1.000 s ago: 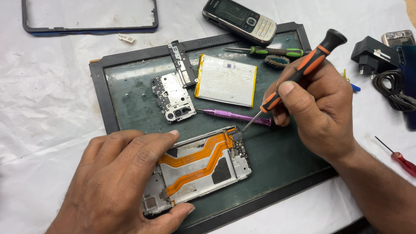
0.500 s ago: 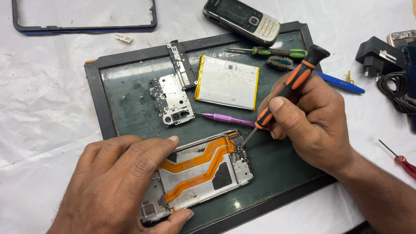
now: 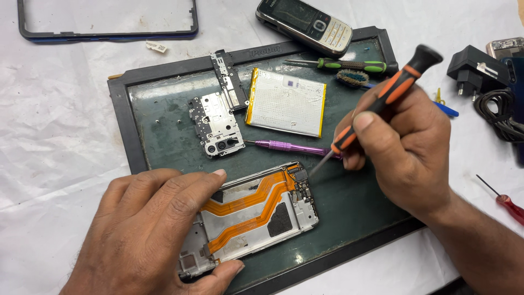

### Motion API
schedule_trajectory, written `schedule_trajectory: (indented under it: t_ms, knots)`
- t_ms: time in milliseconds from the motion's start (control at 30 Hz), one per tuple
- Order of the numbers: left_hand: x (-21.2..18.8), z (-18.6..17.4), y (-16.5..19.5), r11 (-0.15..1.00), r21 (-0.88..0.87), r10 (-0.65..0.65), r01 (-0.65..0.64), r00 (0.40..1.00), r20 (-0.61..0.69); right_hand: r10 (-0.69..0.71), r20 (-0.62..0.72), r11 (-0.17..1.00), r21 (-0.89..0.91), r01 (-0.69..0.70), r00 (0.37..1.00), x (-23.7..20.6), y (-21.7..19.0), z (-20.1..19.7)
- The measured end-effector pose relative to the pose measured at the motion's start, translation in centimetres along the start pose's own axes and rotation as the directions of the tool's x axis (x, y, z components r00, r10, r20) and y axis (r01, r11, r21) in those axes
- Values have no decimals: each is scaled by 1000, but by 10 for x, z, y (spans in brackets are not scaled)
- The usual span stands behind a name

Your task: The person repairs a disassembled smartphone on a work mat. They use a screwdriver to unscrew and pry components, lift the battery out of the phone body, work on the flex cable connector with a screwdriver, detach a small board with an orange flex cable, and brush the component clean with a brush.

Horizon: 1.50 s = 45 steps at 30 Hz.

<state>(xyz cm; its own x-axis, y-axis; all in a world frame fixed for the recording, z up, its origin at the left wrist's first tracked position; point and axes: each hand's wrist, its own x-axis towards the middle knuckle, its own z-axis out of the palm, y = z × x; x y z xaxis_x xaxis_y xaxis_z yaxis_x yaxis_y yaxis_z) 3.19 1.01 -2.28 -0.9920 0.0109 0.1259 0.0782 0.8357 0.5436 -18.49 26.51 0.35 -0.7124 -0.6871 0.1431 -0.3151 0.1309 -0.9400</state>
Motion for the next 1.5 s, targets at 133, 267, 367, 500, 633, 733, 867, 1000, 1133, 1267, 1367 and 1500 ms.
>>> schedule_trajectory:
  t_ms: [133,267,367,500,633,733,867,1000,1133,1267,1367,1500]
  knots:
    - [0,0,-1,1000,3,16,-16,1000,-10,88,37,996,11,-88,995,-5,-1,5]
    - [0,0,-1,1000,1,18,-18,1000,-13,14,29,1000,-8,-14,999,1,0,4]
    - [0,0,-1,1000,-7,15,-15,1000,-12,-24,8,1000,6,24,1000,1,-2,2]
    - [1,0,-1,1000,-5,13,-13,1000,-10,42,39,997,66,-45,998,-2,-2,7]
    - [0,0,-1,1000,-8,18,-18,1000,-13,88,56,995,37,-90,995,-2,-2,9]
    - [0,0,-1,1000,0,22,-22,1000,-19,84,72,996,-4,-84,994,0,0,8]
    - [0,1,-1,1000,0,12,-12,1000,-10,104,64,995,-16,-103,993,0,1,9]
    - [0,1,-1,1000,-2,10,-10,1000,-10,79,49,996,-45,-77,996,1,2,9]
    - [0,1,-1,1000,-5,20,-20,1000,-20,34,-3,999,-29,-34,999,1,1,9]
    - [1,1,0,1000,-4,25,-25,999,-32,-13,-23,1000,15,13,1000,0,0,7]
    - [0,0,-1,1000,-13,28,-29,999,-31,-75,-14,997,0,75,997,-2,0,8]
    - [1,1,-1,999,-9,39,-39,999,-35,-115,-4,993,-18,115,993,-5,-1,7]
